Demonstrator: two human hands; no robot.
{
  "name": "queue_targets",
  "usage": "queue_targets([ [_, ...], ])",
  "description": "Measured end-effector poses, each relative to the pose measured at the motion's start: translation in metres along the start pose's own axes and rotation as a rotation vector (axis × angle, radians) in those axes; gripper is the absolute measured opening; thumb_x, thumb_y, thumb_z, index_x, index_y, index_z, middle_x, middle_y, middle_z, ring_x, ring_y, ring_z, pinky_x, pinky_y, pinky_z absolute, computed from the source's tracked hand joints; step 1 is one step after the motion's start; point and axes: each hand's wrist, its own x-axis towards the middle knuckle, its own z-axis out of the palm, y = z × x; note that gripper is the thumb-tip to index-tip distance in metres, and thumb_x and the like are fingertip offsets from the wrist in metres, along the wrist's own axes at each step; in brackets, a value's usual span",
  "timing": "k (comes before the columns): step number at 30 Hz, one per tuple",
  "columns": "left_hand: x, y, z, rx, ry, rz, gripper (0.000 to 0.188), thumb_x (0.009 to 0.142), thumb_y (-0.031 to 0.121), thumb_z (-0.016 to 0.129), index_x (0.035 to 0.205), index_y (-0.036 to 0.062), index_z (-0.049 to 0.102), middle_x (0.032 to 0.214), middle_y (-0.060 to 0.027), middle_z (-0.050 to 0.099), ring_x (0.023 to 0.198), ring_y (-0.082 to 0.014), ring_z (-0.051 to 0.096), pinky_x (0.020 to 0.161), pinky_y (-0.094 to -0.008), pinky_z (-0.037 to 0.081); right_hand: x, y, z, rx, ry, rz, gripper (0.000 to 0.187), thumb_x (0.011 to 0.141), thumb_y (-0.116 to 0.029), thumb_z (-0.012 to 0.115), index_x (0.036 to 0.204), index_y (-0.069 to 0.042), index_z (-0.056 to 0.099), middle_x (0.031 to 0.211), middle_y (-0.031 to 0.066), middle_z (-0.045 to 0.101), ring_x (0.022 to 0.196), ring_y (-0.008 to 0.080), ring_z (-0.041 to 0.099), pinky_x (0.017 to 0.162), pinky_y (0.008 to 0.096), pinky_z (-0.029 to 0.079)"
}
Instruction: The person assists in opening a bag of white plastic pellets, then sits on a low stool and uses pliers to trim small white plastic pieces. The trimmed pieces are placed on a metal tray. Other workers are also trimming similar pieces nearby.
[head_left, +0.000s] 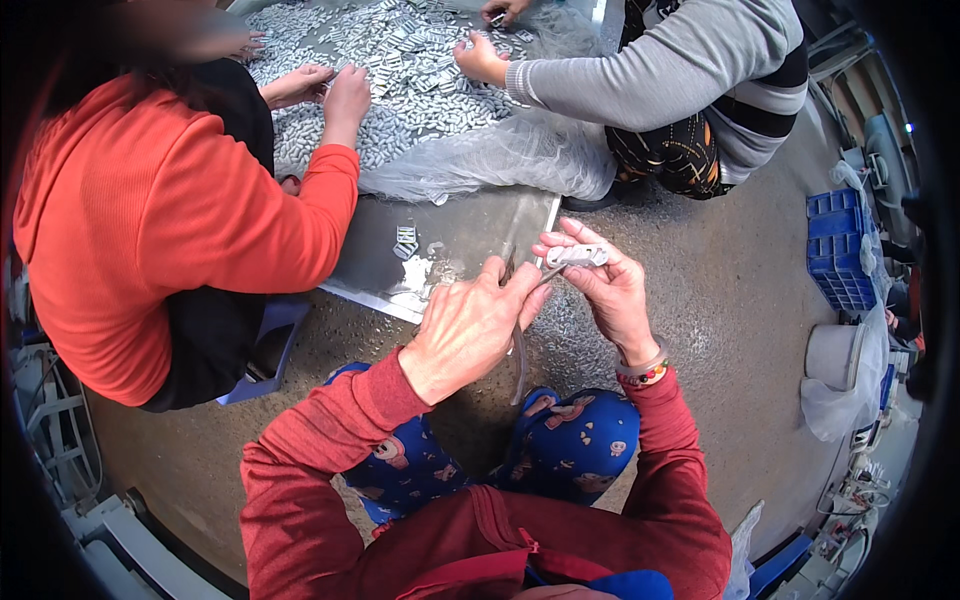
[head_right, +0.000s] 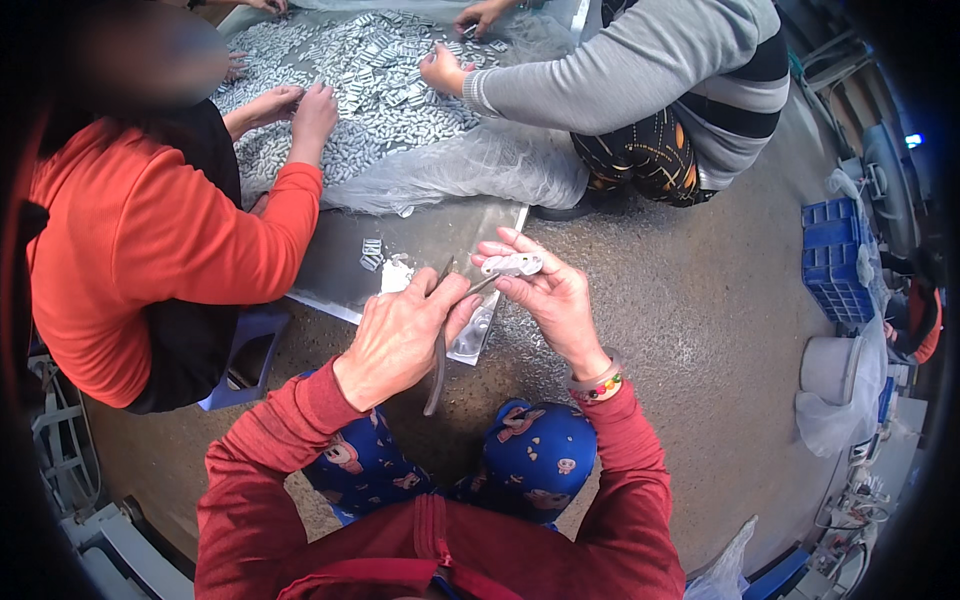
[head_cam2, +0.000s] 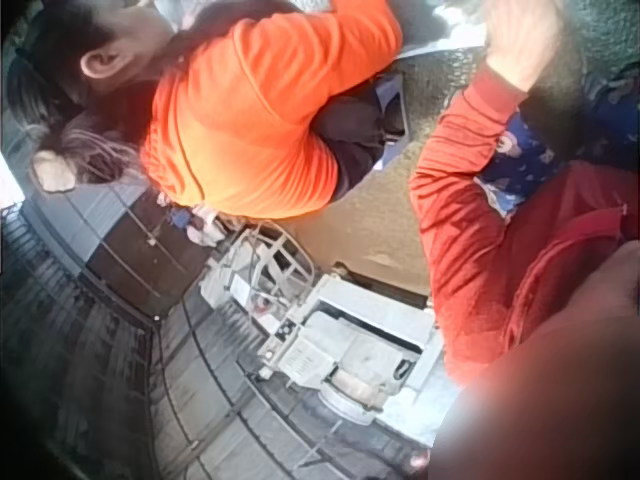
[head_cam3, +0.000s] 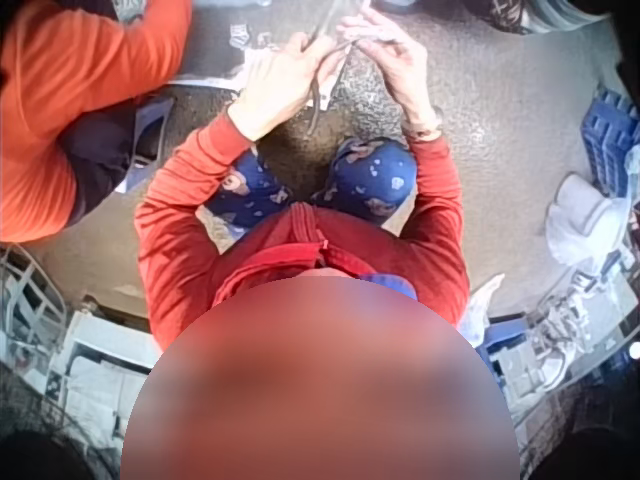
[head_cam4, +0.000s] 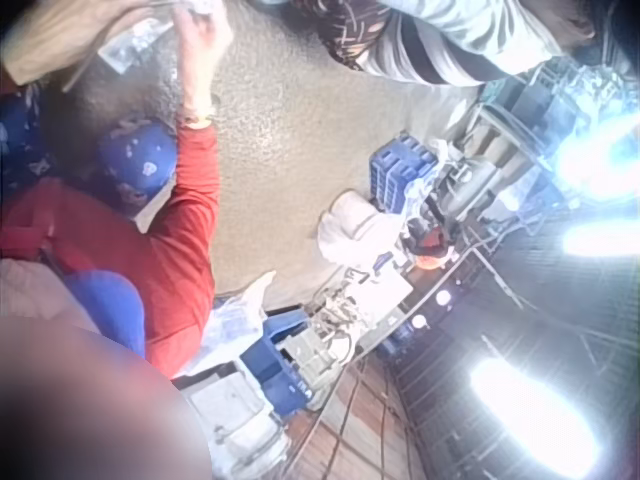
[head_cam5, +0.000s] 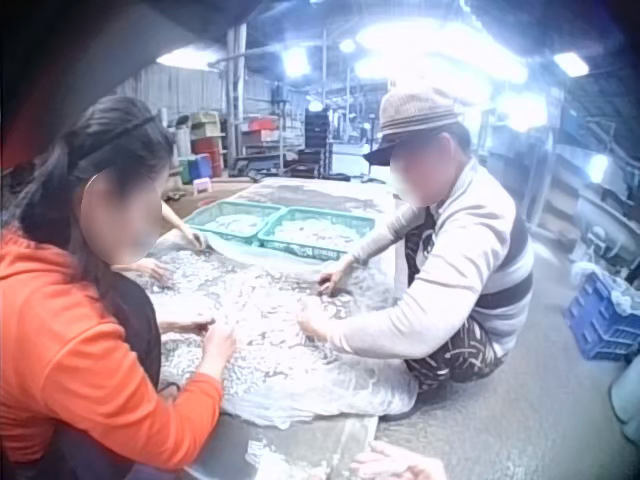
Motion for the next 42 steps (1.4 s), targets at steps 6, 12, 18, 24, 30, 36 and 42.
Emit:
queue_targets([
  [6, -0.002, 0.002, -0.001, -0.024, 0.000, -0.011, 0.015, 0.088, 0.021, 0.054, 0.090, 0.0072, 0.049, 0.075, -0.0123, 0.049, 0.052, -0.0335, 0.054, 0.043, -0.0409, 0.044, 0.002, 0.003, 0.007, -0.477, 0.037, -0.412, 0.058, 0.076, 0.010, 0.061, 0.129, 0.003, 0.040, 0.125, 0.0176, 0.050, 0.115, 0.0276, 0.051, 0.095, 0.0340, 0.042],
  [12, -0.002, 0.000, 0.006, -0.201, 0.052, 0.086, 0.013, 0.086, 0.013, 0.056, 0.091, 0.0044, 0.047, 0.076, -0.0130, 0.045, 0.058, -0.0334, 0.054, 0.045, -0.0409, 0.043, 0.000, -0.004, 0.011, -0.345, -0.006, -0.494, 0.058, 0.075, 0.011, 0.061, 0.128, 0.001, 0.040, 0.129, 0.0202, 0.046, 0.117, 0.0322, 0.048, 0.095, 0.0386, 0.043],
  [18, 0.008, 0.008, 0.007, -0.820, 0.021, 0.016, 0.015, 0.091, 0.016, 0.051, 0.089, 0.0017, 0.047, 0.070, -0.0112, 0.045, 0.055, -0.0225, 0.045, 0.052, -0.0319, 0.040, 0.004, -0.009, 0.021, -0.100, -0.068, -0.448, 0.047, 0.084, 0.000, 0.056, 0.128, 0.002, 0.038, 0.131, 0.0251, 0.039, 0.117, 0.0423, 0.044, 0.095, 0.0463, 0.043],
  [24, 0.008, 0.006, -0.002, -0.801, -0.132, -0.111, 0.022, 0.094, 0.022, 0.046, 0.085, 0.0014, 0.045, 0.061, -0.0141, 0.045, 0.053, -0.0224, 0.043, 0.051, -0.0355, 0.038, 0.010, -0.019, 0.011, -0.569, -0.127, -0.584, 0.048, 0.085, -0.001, 0.055, 0.129, 0.003, 0.037, 0.120, 0.0191, 0.049, 0.116, 0.0363, 0.047, 0.096, 0.0420, 0.042],
  [30, 0.012, -0.003, -0.007, -1.044, -0.342, -0.284, 0.034, 0.096, 0.035, 0.040, 0.081, 0.0056, 0.046, 0.061, 0.0011, 0.043, 0.051, -0.0086, 0.040, 0.047, -0.0263, 0.035, 0.009, -0.036, 0.012, -0.884, -0.226, -0.551, 0.057, 0.082, 0.006, 0.047, 0.136, 0.002, 0.028, 0.118, 0.0154, 0.053, 0.112, 0.0287, 0.053, 0.094, 0.0361, 0.041],
  [36, 0.009, -0.024, -0.018, -0.770, -0.363, -0.208, 0.038, 0.095, 0.035, 0.042, 0.100, 0.0015, 0.057, 0.066, -0.0032, 0.052, 0.050, -0.0166, 0.050, 0.049, -0.0344, 0.040, 0.012, -0.012, -0.010, -0.260, -0.353, 0.133, 0.062, 0.074, 0.011, 0.040, 0.135, 0.003, 0.031, 0.108, 0.0132, 0.059, 0.100, 0.0231, 0.059, 0.088, 0.0329, 0.046],
  [42, -0.034, -0.023, -0.010, 0.032, -0.557, -0.207, 0.034, 0.091, 0.032, 0.046, 0.098, -0.0004, 0.051, 0.078, -0.0249, 0.058, 0.070, -0.0401, 0.061, 0.059, -0.0466, 0.049, 0.036, 0.106, -0.018, 0.546, 0.192, 0.751, 0.057, 0.080, 0.011, 0.040, 0.134, 0.004, 0.024, 0.110, 0.0216, 0.052, 0.105, 0.0332, 0.055, 0.093, 0.0416, 0.047],
])
